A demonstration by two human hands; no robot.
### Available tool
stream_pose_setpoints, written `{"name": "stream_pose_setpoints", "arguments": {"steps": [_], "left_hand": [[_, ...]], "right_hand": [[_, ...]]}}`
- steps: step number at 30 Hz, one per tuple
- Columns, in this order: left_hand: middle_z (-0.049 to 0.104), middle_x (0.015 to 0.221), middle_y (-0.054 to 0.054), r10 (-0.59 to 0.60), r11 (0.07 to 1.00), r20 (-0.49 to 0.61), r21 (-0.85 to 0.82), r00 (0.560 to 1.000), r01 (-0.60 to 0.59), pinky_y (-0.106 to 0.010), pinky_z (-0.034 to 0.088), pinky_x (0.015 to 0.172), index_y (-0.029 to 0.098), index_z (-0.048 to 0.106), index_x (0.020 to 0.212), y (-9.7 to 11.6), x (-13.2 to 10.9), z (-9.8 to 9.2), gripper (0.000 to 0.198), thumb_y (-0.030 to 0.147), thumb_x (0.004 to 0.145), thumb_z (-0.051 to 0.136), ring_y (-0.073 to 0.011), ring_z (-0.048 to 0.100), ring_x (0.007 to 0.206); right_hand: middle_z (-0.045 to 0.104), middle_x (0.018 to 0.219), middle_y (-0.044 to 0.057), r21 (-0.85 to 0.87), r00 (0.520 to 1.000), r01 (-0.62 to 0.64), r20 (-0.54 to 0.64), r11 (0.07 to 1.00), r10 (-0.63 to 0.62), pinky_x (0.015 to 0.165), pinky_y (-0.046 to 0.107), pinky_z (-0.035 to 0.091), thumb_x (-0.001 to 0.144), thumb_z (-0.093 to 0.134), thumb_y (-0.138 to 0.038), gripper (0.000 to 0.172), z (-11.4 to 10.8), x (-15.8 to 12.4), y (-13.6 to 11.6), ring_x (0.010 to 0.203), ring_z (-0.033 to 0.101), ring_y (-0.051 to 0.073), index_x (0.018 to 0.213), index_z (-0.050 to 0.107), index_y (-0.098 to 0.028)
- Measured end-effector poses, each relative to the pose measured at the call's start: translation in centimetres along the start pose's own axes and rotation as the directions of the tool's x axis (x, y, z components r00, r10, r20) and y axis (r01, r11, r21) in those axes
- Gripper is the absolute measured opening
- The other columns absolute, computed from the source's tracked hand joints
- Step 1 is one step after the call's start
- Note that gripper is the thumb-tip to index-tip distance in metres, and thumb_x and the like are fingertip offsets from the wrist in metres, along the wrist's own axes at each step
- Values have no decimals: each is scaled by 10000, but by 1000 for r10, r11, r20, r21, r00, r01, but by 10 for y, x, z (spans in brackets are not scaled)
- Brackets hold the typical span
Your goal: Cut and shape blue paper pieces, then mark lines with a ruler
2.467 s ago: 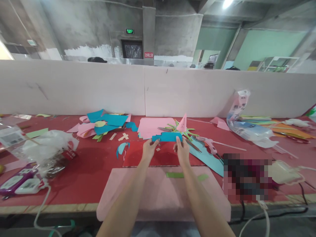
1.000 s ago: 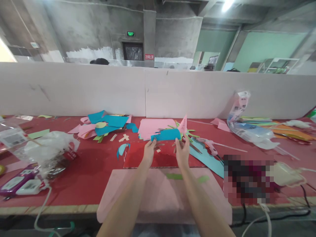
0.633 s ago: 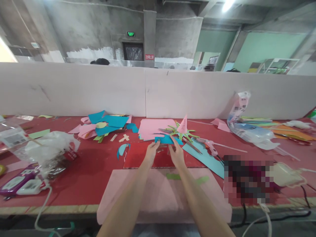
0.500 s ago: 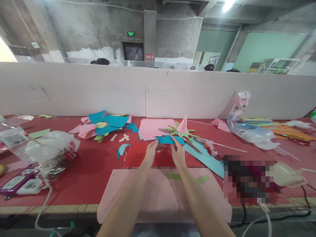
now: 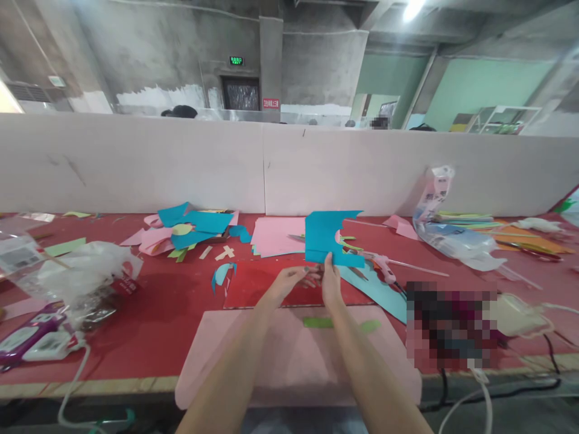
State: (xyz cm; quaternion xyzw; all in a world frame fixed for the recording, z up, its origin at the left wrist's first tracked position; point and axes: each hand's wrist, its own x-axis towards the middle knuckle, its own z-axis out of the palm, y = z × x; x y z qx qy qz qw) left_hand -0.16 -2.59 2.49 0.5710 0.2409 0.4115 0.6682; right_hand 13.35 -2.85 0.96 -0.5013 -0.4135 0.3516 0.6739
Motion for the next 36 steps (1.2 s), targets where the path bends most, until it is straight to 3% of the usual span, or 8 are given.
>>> {"name": "stream_pose_setpoints", "arguments": {"steps": [3, 10, 14, 18, 22, 26, 30, 36], "left_hand": [[692, 625, -100, -76, 990, -154, 109, 985, 93, -272, 468, 575, 127, 695, 656, -11, 8, -6, 513, 633, 689, 613, -183, 643, 579], [662, 553, -26, 51, 993, -366, 119, 929, -7, -266, 482, 542, 172, 607, 651, -15, 14, -15, 456, 626, 647, 652, -167, 624, 517], [666, 553, -29, 103, 991, -432, 124, 896, -54, -271, 485, 541, 173, 595, 626, -12, 15, -22, 424, 590, 652, 668, -167, 623, 500], [672, 574, -43, 94, 994, -476, 101, 874, -52, -264, 474, 500, 165, 580, 650, -12, 16, -25, 393, 547, 669, 674, -173, 630, 497], [691, 677, -22, 160, 987, -508, 106, 846, -123, -267, 496, 489, 173, 604, 959, -10, 14, -23, 398, 465, 698, 682, -178, 649, 520], [703, 846, -10, 224, 975, -534, 136, 815, -179, -265, 540, 593, 225, 521, 1225, -2, 8, -21, 548, 385, 727, 683, -162, 675, 610], [673, 1044, -43, 240, 969, -510, 170, 826, -176, -243, 529, 540, 209, 621, 1104, 2, 8, -21, 444, 371, 698, 704, -154, 672, 634], [675, 888, -32, 164, 986, -551, 95, 818, -134, -211, 469, 424, 173, 615, 933, -3, 15, -27, 399, 413, 638, 736, -147, 657, 567]], "right_hand": [[382, 375, -13, 54, 987, -91, 138, 994, 83, 330, 237, 241, 784, 322, -768, 666, 1, -2, -3, 342, 333, 98, 420, 405, -216], [430, 376, 0, 40, 937, -89, 342, 995, 70, 324, 239, 236, 765, 403, -756, 657, 8, -9, -9, 328, 330, 87, 419, 437, -199], [416, 387, -52, 92, 990, -26, 144, 995, 13, 346, 217, 280, 731, 558, -671, 507, 6, -4, -5, 341, 362, 81, 568, 503, -194], [470, 427, -62, 168, 999, -34, -4, 985, 35, 373, 222, 355, 671, 653, -615, 440, 1, 4, -1, 372, 446, 99, 644, 499, -204], [562, 545, -44, 184, 997, -67, -17, 981, 71, 387, 218, 413, 635, 710, -547, 419, 0, 6, 0, 428, 543, 118, 794, 567, -187], [629, 712, -32, 199, 999, -33, -14, 979, 37, 384, 203, 436, 618, 736, -499, 599, 0, 4, -2, 451, 576, 112, 1099, 532, -205], [663, 834, -5, 185, 1000, 6, -11, 983, -4, 385, 204, 447, 631, 723, -496, 687, -1, 3, -3, 466, 585, 105, 1215, 489, -221], [669, 710, -2, 180, 999, -47, 14, 983, 45, 384, 217, 446, 586, 750, -498, 581, 0, 4, -2, 488, 610, 140, 1051, 619, -176]]}}
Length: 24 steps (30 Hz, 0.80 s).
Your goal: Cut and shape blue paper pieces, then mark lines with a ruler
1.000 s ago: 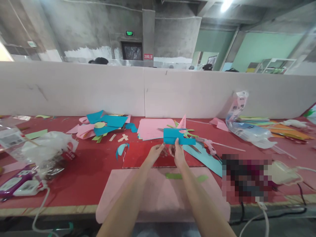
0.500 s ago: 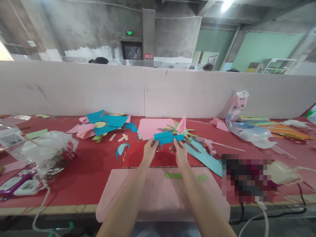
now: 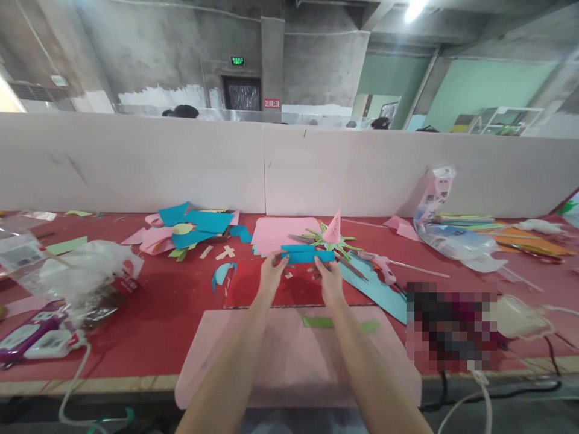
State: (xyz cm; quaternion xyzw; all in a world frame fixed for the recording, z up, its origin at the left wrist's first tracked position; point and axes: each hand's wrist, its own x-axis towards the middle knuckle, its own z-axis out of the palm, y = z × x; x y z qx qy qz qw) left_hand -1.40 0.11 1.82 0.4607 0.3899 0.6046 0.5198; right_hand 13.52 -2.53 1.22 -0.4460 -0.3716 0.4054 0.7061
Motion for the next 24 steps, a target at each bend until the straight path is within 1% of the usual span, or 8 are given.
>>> {"name": "stream_pose_setpoints", "arguments": {"steps": [3, 5, 7, 10, 16, 22, 24], "left_hand": [[658, 729, -1, -40, 999, -30, -21, 999, 40, -221, 483, 452, 163, 593, 798, -2, 2, -1, 392, 469, 605, 745, -154, 652, 547], [634, 640, 20, -48, 998, -37, -33, 998, 47, -243, 510, 502, 168, 569, 728, -3, 3, -2, 403, 503, 589, 746, -156, 646, 535], [623, 606, 31, -41, 998, -41, -47, 998, 39, -274, 533, 560, 176, 555, 703, -3, 3, -2, 412, 518, 577, 748, -158, 644, 532], [618, 607, 34, -19, 998, -43, -53, 999, 17, -306, 546, 618, 181, 547, 697, -4, 2, -3, 412, 519, 577, 749, -169, 651, 549], [620, 645, 29, 20, 1000, -55, -18, 998, -21, -307, 544, 649, 179, 546, 707, -5, 3, -3, 420, 530, 580, 740, -171, 658, 582], [614, 660, 29, 59, 998, -31, -9, 998, -59, -303, 548, 654, 168, 548, 703, -6, 3, -1, 426, 526, 577, 741, -161, 652, 613], [614, 639, 33, 47, 999, -12, 10, 999, -47, -305, 548, 642, 172, 543, 708, -7, 3, 0, 416, 510, 577, 746, -166, 654, 606]], "right_hand": [[656, 642, 4, 33, 999, -35, -20, 999, 36, 391, 232, 457, 584, 757, -500, 510, 1, 0, 1, 497, 624, 163, 949, 649, -160], [663, 647, 17, 58, 997, -59, -40, 997, 61, 392, 243, 465, 585, 759, -503, 470, 2, 1, 1, 510, 635, 178, 883, 651, -156], [672, 659, 22, 73, 996, -77, -45, 994, 81, 392, 252, 470, 587, 761, -502, 441, 2, 1, 2, 525, 645, 189, 842, 648, -160], [677, 659, 24, 80, 995, -91, -43, 993, 95, 388, 251, 469, 588, 769, -487, 415, 1, 2, 4, 528, 649, 192, 817, 655, -160], [687, 717, 13, 144, 995, -87, -30, 986, 92, 390, 216, 459, 591, 787, -427, 396, 0, 3, 5, 537, 649, 161, 864, 677, -163], [701, 795, 1, 146, 998, -55, -16, 988, 58, 408, 207, 472, 595, 783, -426, 518, 0, 3, 4, 578, 663, 157, 1042, 654, -198], [698, 779, -7, 151, 998, -62, -9, 987, 64, 416, 205, 483, 591, 786, -430, 522, 1, 3, 4, 595, 671, 162, 1043, 650, -207]]}}
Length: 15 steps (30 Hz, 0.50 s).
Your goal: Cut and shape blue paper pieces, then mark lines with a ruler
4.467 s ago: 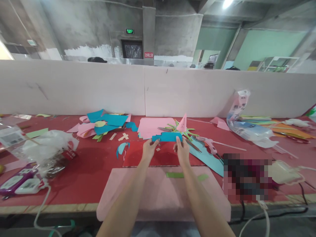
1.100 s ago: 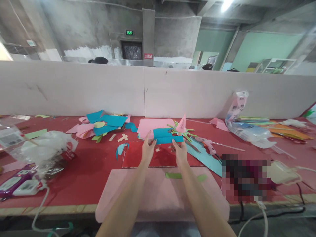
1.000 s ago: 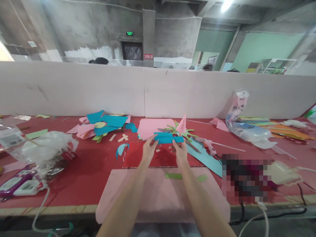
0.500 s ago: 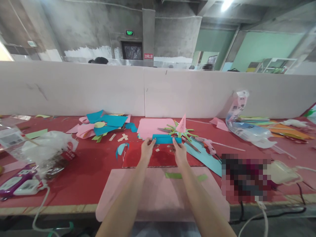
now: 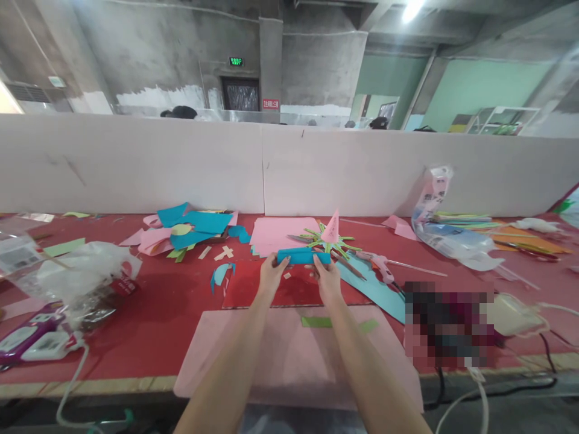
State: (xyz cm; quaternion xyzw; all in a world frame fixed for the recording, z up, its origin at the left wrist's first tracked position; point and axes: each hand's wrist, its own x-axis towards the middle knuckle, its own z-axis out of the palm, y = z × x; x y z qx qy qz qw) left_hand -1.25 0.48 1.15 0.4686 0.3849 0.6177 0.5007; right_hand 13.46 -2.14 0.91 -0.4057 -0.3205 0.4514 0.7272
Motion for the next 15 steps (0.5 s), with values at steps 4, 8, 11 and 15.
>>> {"name": "stream_pose_setpoints", "arguments": {"steps": [4, 8, 11, 15], "left_hand": [[623, 636, 32, -3, 1000, 22, 2, 1000, 3, -311, 551, 640, 175, 533, 720, -1, -1, 0, 391, 482, 596, 742, -167, 655, 592], [623, 647, 35, 14, 1000, 11, -4, 1000, -14, -305, 551, 628, 176, 535, 773, -1, -2, 1, 377, 425, 597, 758, -158, 649, 567], [639, 661, 28, 18, 999, -4, -29, 1000, -18, -308, 551, 631, 175, 536, 857, -3, -3, 2, 413, 383, 592, 775, -160, 652, 567], [702, 805, -15, 0, 988, 40, -154, 999, 6, -339, 557, 731, 191, 460, 1191, -5, -6, 4, 701, 318, 591, 799, -177, 687, 699]], "right_hand": [[698, 756, 11, 27, 996, -85, 14, 996, 85, 418, 213, 505, 561, 807, -420, 411, 4, -3, 0, 611, 682, 180, 861, 662, -180], [706, 732, 39, -32, 989, -143, 44, 989, 144, 416, 239, 526, 543, 818, -408, 403, 9, -6, -1, 581, 678, 197, 813, 662, -152], [711, 735, 43, -52, 996, -86, 25, 995, 87, 462, 269, 558, 540, 816, -403, 406, 10, -6, 0, 602, 687, 216, 817, 670, -144], [724, 813, 51, -11, 998, -61, 12, 998, 61, 556, 324, 593, 541, 811, -390, 393, 10, -5, 0, 665, 701, 244, 828, 682, -155]]}}
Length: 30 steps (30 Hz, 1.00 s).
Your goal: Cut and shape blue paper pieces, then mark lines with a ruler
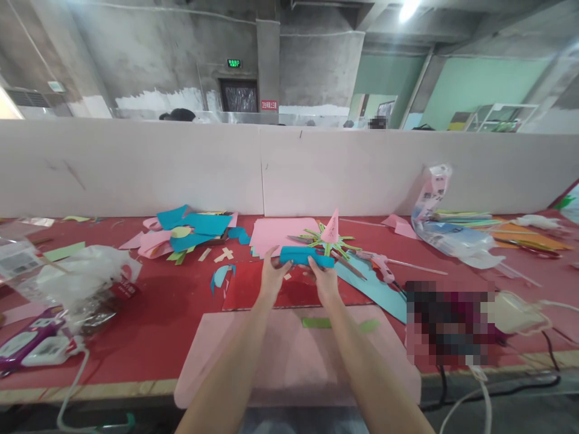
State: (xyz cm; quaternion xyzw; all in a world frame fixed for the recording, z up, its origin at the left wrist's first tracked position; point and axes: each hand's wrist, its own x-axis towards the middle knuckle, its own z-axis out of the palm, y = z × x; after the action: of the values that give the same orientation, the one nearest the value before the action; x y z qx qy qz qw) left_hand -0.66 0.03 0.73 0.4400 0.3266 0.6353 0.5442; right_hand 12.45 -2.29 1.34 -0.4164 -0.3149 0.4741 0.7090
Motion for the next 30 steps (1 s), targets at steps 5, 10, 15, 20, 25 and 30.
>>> {"name": "stream_pose_setpoints", "arguments": {"steps": [5, 10, 15, 20, 25, 30], "left_hand": [[718, 905, -59, -115, 991, 44, -69, 992, 118, -381, 554, 808, 169, 502, 1210, -5, -5, 4, 719, 326, 582, 817, -203, 698, 791], [720, 814, -60, -93, 996, -45, -19, 995, 92, -378, 576, 735, 146, 581, 995, -11, -4, 3, 508, 343, 588, 813, -201, 701, 689], [708, 728, -36, -116, 993, -69, -25, 991, 115, -367, 581, 715, 161, 572, 921, -11, -4, 3, 383, 334, 648, 778, -195, 697, 640], [716, 811, -57, -137, 987, -33, -94, 990, 133, -400, 569, 764, 159, 576, 909, -9, -6, 5, 357, 364, 672, 747, -227, 705, 736], [722, 813, -68, -178, 972, 6, -157, 984, 177, -425, 557, 779, 143, 604, 898, -9, -6, 3, 432, 480, 654, 721, -264, 704, 799], [729, 838, -88, -195, 960, 33, -197, 980, 197, -441, 547, 790, 144, 617, 901, -4, -6, 3, 516, 579, 635, 699, -282, 700, 841]], "right_hand": [[731, 838, 53, -53, 999, 20, 51, 998, -17, 615, 350, 602, 533, 810, -375, 403, 3, -4, -2, 723, 704, 260, 848, 689, -155], [734, 818, 51, -146, 994, 67, 96, 987, -53, 619, 327, 597, 550, 802, -366, 358, 4, -6, 0, 718, 703, 248, 822, 696, -160], [728, 723, 41, -192, 992, 91, 102, 977, -72, 641, 343, 589, 574, 786, -376, 351, 1, -3, 5, 667, 700, 246, 834, 702, -156], [729, 719, 39, -179, 995, 84, 70, 980, -72, 664, 360, 588, 570, 788, -374, 353, -1, -2, 5, 667, 698, 247, 830, 701, -152], [731, 738, 53, -92, 999, 16, 33, 996, -13, 675, 366, 590, 525, 804, -386, 361, 2, -3, 2, 686, 698, 250, 771, 691, -147], [731, 792, 42, -3, 1000, -10, -18, 1000, 10, 630, 332, 588, 484, 833, -337, 403, 2, -2, 2, 690, 694, 227, 812, 683, -159]]}}
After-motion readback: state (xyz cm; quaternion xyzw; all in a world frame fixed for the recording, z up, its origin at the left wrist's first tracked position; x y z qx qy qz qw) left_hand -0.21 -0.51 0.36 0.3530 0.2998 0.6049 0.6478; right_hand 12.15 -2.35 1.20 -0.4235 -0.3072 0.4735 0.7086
